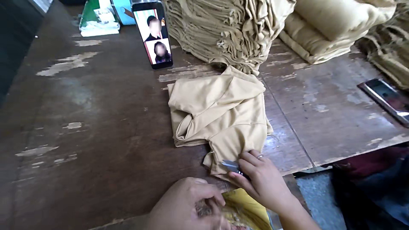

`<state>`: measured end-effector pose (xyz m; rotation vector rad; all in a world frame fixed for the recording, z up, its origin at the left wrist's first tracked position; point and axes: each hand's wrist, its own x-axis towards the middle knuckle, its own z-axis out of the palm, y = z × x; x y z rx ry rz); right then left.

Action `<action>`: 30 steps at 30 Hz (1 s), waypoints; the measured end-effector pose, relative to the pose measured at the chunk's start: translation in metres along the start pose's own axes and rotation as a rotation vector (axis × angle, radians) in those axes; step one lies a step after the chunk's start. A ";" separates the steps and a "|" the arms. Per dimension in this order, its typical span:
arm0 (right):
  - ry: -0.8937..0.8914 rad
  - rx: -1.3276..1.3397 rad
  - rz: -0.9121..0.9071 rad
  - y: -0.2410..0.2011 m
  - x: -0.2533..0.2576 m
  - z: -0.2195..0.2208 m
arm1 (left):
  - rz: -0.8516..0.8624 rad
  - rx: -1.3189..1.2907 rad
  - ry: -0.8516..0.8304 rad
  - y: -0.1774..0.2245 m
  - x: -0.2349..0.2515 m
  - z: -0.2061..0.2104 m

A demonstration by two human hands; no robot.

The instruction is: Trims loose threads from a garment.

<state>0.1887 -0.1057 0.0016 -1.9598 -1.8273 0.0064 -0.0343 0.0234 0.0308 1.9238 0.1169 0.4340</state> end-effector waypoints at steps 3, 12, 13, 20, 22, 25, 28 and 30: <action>0.018 0.025 0.051 0.000 0.008 -0.004 | -0.045 0.224 0.216 0.006 0.010 -0.001; -0.113 -0.136 0.050 -0.007 0.028 -0.007 | -0.278 0.663 0.528 -0.013 0.044 0.018; -0.113 -0.146 0.044 -0.007 0.029 -0.007 | -0.274 0.643 0.533 -0.013 0.042 0.017; -0.082 -0.187 0.075 -0.014 0.034 -0.001 | -0.225 0.563 0.528 -0.013 0.038 0.015; -0.069 -0.196 0.073 -0.014 0.033 0.000 | -0.214 0.557 0.536 -0.013 0.038 0.014; -0.044 -0.207 0.059 -0.015 0.031 0.002 | -0.208 0.542 0.551 -0.014 0.038 0.014; -0.051 -0.135 0.065 -0.012 0.031 0.000 | -0.205 0.411 0.393 -0.005 0.028 0.006; -0.071 0.102 0.076 0.002 0.027 -0.007 | -0.185 0.220 -0.031 0.013 0.008 -0.013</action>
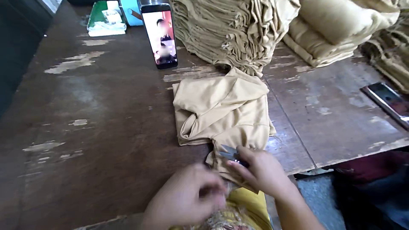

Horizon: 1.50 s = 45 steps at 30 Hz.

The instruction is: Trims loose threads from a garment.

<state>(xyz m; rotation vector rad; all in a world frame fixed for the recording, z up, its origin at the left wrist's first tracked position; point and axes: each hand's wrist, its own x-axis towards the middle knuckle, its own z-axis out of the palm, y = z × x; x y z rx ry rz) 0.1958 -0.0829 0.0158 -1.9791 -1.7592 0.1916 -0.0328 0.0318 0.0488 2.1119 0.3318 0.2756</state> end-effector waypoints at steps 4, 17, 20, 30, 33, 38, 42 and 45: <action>0.028 0.591 -0.063 0.037 -0.019 -0.011 | 0.138 -0.048 -0.279 0.010 -0.013 -0.014; 0.149 0.693 -0.057 0.037 -0.030 -0.002 | -0.016 0.200 0.333 0.001 0.026 0.039; 0.146 0.700 -0.052 0.037 -0.029 -0.001 | 0.121 0.066 0.079 0.008 -0.001 0.014; 0.136 0.744 -0.086 0.039 -0.028 0.000 | -0.113 0.268 0.289 0.014 0.017 0.041; 0.134 0.748 -0.092 0.040 -0.029 0.001 | -0.180 0.329 0.372 0.006 0.027 0.057; 0.161 0.781 -0.073 0.041 -0.030 0.002 | -0.136 0.064 0.301 0.002 0.010 0.037; 0.152 0.835 -0.074 0.042 -0.029 0.002 | 0.103 -0.091 -0.119 0.002 -0.014 0.007; 0.146 0.845 -0.073 0.042 -0.029 0.002 | 0.180 -0.191 -0.403 0.002 -0.019 -0.007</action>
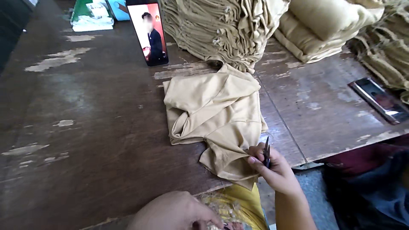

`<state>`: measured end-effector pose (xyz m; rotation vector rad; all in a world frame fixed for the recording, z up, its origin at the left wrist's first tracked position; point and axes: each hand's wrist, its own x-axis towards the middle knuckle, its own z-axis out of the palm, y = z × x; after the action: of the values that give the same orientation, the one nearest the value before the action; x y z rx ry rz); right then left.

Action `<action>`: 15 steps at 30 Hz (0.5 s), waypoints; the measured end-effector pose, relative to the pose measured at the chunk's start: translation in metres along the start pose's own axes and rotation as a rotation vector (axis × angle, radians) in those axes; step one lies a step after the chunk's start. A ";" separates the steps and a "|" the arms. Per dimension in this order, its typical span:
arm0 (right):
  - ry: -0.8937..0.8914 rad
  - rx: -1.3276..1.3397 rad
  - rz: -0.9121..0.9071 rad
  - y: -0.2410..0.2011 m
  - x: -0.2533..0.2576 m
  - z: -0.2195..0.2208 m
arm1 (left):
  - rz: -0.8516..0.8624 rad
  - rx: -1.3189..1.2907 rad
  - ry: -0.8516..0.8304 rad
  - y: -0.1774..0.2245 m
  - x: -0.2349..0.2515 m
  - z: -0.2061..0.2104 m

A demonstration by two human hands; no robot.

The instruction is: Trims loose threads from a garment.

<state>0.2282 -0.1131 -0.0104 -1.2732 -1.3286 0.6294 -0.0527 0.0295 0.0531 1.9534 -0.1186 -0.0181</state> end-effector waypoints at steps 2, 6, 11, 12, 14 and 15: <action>0.011 -0.007 -0.003 -0.001 0.000 0.000 | -0.003 0.090 0.161 0.001 0.005 0.002; 0.080 0.009 -0.022 -0.011 -0.001 0.009 | -0.255 0.466 0.691 -0.004 0.055 0.023; 0.170 -0.029 -0.136 -0.031 0.005 0.010 | -0.062 -0.118 1.045 -0.013 0.087 0.008; 0.184 -0.025 -0.143 -0.032 0.006 0.006 | 0.073 -0.352 1.100 -0.004 0.081 -0.004; 0.179 -0.017 -0.123 -0.031 0.006 0.001 | 0.305 -0.436 1.157 0.024 0.056 -0.026; 0.152 -0.022 -0.102 -0.029 0.006 0.001 | 0.365 -0.361 1.224 0.040 0.041 -0.028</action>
<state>0.2193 -0.1154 0.0179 -1.2377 -1.2677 0.4394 -0.0130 0.0372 0.1026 1.2815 0.3197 1.2717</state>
